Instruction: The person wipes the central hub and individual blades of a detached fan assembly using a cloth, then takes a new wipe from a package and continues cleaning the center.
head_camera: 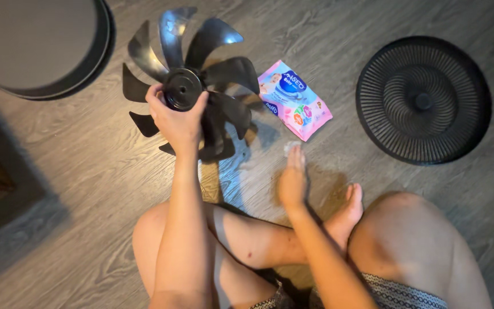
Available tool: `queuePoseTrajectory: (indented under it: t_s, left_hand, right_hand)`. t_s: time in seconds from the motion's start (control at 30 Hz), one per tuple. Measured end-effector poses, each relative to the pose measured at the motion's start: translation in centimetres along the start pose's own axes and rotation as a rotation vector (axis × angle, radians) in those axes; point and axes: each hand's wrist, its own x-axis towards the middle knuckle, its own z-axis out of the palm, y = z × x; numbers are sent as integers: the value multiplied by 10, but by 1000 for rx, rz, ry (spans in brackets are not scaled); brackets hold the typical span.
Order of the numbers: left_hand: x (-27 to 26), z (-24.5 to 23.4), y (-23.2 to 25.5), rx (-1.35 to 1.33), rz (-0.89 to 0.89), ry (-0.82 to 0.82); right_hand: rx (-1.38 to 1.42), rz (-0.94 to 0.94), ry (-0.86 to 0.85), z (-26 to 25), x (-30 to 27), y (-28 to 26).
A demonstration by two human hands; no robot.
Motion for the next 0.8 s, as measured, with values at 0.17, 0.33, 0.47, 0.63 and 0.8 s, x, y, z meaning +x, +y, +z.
queuePoseTrajectory:
  t_s: [0.17, 0.33, 0.47, 0.63, 0.8]
  left_hand:
    - [12, -8, -11, -109, -17, 91]
    - [16, -5, -21, -208, -189, 57]
    - [16, -9, -24, -127, -180, 38]
    - [24, -19, -30, -364, -147, 110]
    - [27, -21, -26, -456, -169, 98]
  right_hand:
    - [141, -35, -114, 20, 13, -46]
    - [261, -53, -163, 57, 14, -80]
    - [208, -351, -348, 67, -6, -65]
    - [498, -18, -293, 66, 41, -17]
    - [536, -60, -17, 63, 117, -9]
